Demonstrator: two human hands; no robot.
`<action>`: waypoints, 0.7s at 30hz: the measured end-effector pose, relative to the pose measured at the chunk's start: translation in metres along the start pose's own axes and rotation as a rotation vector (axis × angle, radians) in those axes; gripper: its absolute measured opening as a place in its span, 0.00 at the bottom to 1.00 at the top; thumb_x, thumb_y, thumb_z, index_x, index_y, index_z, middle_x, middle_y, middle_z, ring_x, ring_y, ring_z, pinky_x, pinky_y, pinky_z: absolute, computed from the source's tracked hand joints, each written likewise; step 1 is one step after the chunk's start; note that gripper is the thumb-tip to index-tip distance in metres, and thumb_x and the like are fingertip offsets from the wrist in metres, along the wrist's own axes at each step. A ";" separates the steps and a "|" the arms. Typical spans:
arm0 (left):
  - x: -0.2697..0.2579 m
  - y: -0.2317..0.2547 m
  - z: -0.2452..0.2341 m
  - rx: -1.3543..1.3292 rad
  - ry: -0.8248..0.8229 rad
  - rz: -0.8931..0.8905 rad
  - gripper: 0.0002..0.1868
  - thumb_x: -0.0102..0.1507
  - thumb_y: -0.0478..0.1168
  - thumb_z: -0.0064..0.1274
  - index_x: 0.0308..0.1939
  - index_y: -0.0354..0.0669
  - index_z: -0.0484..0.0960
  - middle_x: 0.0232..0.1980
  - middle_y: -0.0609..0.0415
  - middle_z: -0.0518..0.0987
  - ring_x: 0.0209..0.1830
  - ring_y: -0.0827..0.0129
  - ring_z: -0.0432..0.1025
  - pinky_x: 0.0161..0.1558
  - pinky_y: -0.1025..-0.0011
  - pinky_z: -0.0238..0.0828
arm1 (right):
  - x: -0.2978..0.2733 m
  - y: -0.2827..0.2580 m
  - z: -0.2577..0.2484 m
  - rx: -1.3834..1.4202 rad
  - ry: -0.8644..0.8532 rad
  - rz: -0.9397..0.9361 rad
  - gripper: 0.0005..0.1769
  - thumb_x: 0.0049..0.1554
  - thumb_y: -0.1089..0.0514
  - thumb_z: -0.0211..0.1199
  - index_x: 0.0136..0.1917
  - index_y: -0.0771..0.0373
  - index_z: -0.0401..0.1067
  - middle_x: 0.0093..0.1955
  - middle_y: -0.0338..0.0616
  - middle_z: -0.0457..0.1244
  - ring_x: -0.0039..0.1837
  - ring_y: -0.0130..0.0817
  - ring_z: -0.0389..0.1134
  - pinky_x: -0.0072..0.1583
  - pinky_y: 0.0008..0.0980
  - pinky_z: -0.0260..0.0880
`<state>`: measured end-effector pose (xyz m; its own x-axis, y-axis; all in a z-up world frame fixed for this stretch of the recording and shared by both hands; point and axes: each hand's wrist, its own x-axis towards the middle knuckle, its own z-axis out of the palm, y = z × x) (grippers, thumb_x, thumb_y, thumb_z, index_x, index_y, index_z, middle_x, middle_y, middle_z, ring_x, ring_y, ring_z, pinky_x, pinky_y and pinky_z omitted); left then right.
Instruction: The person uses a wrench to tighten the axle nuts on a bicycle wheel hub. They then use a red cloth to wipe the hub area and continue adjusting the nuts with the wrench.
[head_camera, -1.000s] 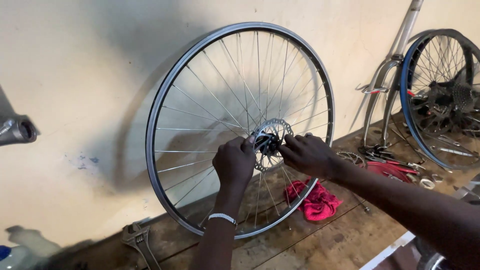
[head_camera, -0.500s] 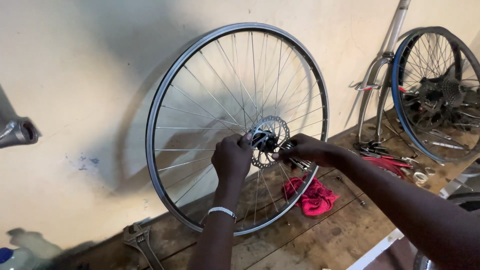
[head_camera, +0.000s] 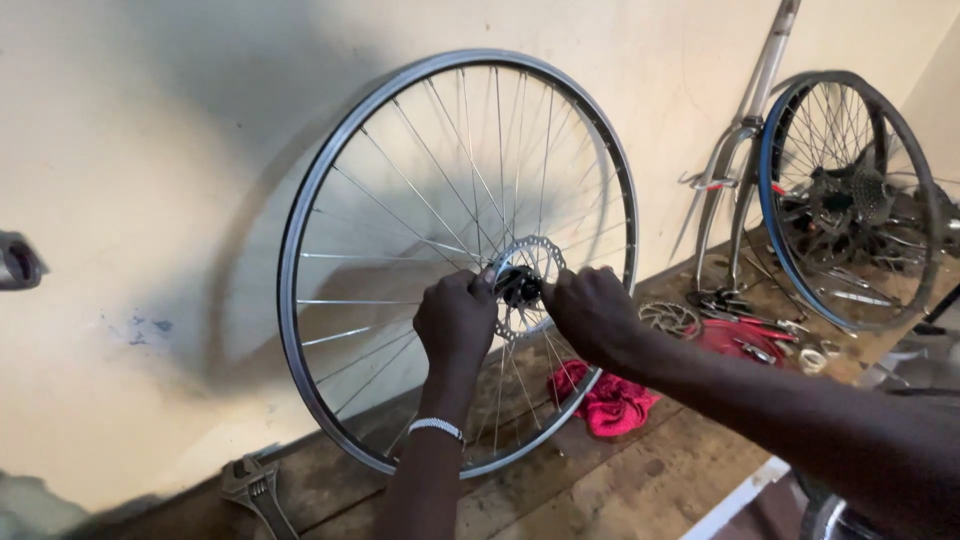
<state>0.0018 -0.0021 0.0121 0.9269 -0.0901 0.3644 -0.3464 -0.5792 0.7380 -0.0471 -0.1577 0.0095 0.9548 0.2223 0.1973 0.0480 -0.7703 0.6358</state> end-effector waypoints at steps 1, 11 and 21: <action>0.003 -0.001 0.001 0.003 0.017 0.009 0.12 0.58 0.46 0.46 0.33 0.46 0.83 0.28 0.44 0.79 0.37 0.46 0.75 0.42 0.52 0.71 | -0.001 0.004 -0.003 -0.004 0.018 0.003 0.04 0.44 0.58 0.61 0.34 0.60 0.71 0.28 0.46 0.61 0.33 0.42 0.67 0.33 0.41 0.68; 0.000 -0.002 0.001 -0.038 -0.007 -0.022 0.12 0.58 0.47 0.47 0.34 0.46 0.83 0.29 0.44 0.79 0.39 0.46 0.75 0.43 0.52 0.71 | -0.001 0.014 0.015 1.712 -0.240 0.762 0.16 0.49 0.53 0.53 0.39 0.69 0.71 0.28 0.61 0.63 0.25 0.48 0.66 0.27 0.45 0.70; 0.002 0.000 0.000 -0.032 -0.055 -0.069 0.15 0.59 0.51 0.46 0.37 0.48 0.83 0.32 0.45 0.80 0.43 0.47 0.74 0.47 0.53 0.69 | 0.006 0.019 0.004 1.981 -0.181 0.777 0.13 0.47 0.55 0.54 0.34 0.68 0.67 0.22 0.52 0.57 0.21 0.39 0.60 0.23 0.37 0.64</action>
<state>0.0036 -0.0022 0.0127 0.9550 -0.0953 0.2808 -0.2847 -0.5596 0.7783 -0.0392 -0.1730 0.0202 0.9322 -0.3215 -0.1665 -0.2181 -0.1315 -0.9670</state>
